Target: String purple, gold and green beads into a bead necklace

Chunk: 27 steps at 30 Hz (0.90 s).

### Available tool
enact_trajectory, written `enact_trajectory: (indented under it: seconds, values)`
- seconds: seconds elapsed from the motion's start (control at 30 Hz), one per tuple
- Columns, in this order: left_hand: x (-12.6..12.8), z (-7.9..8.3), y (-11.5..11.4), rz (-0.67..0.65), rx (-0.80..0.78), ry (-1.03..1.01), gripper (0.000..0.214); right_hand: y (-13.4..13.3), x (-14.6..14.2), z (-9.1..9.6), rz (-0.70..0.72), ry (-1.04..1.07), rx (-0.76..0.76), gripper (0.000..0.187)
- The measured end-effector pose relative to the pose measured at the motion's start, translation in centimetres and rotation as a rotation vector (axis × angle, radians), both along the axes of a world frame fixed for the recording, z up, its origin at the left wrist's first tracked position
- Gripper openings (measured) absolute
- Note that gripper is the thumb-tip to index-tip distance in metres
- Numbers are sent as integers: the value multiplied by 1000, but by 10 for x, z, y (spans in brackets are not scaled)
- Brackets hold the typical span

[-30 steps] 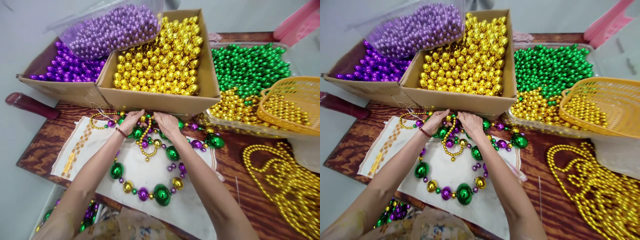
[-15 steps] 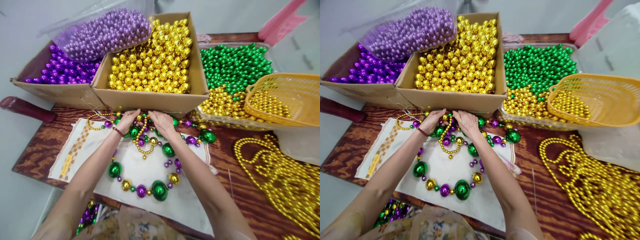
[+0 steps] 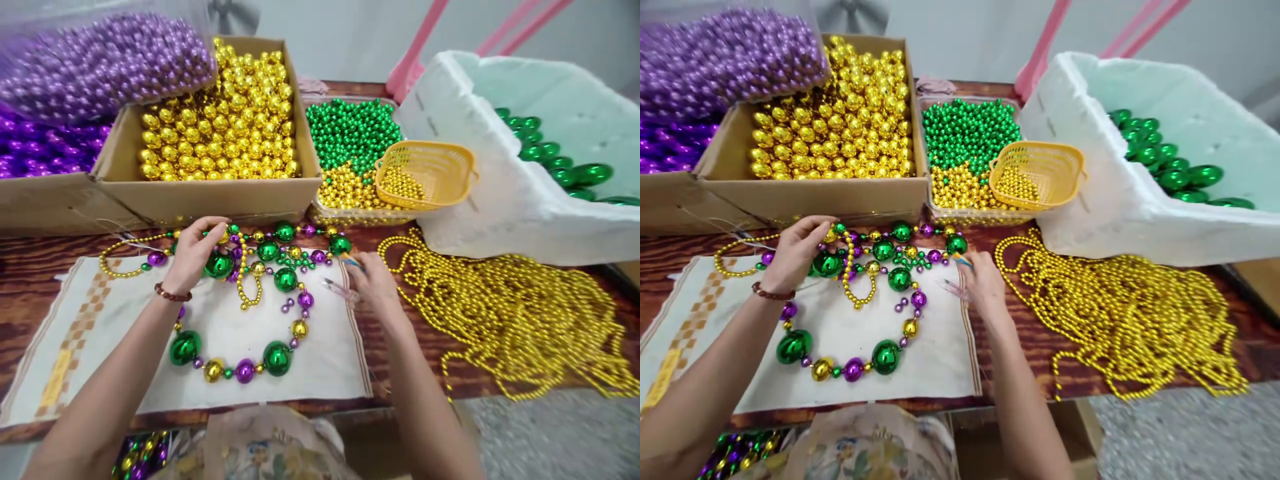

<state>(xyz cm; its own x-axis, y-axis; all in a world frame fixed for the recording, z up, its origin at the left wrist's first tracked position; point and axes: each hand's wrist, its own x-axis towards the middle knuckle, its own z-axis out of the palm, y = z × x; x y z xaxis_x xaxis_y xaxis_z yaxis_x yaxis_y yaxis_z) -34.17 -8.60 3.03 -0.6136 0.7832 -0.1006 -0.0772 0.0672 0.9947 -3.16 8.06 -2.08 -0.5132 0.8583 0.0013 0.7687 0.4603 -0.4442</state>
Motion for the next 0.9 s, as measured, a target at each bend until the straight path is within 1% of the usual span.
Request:
enact_trajectory:
  seconds: [0.03,0.1,0.2,0.27,0.33,0.37,0.4,0.43,0.5,0.53,0.57,0.6,0.63,0.7,0.77,0.83,0.9]
  values:
    - [7,7,-2,-3,2,32,28,6,11,-6,-3,-63,-16,27]
    - [21,20,-5,-8,2,100,25,15,20,-16,21,-161,-57,26]
    - [35,38,-9,-36,-1,170,21,21,17,-23,75,-235,-58,28]
    - [39,47,-12,-51,-2,208,20,18,11,-19,78,-300,7,31]
    - [41,54,-16,-57,-2,254,21,9,5,-9,55,-315,96,30]
    - [42,56,-18,-59,-1,275,22,2,1,-2,60,-256,117,30]
    - [42,58,-19,-62,4,291,22,-6,-5,6,95,-154,107,30]
    - [43,61,-20,-64,14,303,22,-16,-12,14,169,-26,65,30]
    - [46,65,-22,-64,44,327,22,-39,-34,27,404,213,-89,31]
    - [48,68,-23,-62,62,335,21,-50,-47,31,517,271,-147,35]
    - [50,71,-25,-60,78,338,21,-61,-60,34,605,288,-174,42]
    - [52,75,-27,-56,91,332,22,-69,-72,35,653,292,-183,46]
    - [53,79,-29,-53,101,319,22,-76,-83,36,683,289,-192,43]
    - [53,86,-36,-47,123,280,24,-82,-98,41,692,297,-261,28]
    - [50,93,-45,-41,161,251,25,-80,-104,55,672,372,-386,25]
    - [46,98,-52,-22,217,226,24,-75,-104,81,638,506,-477,25]
    - [42,102,-58,16,262,197,22,-70,-104,118,617,649,-499,21]
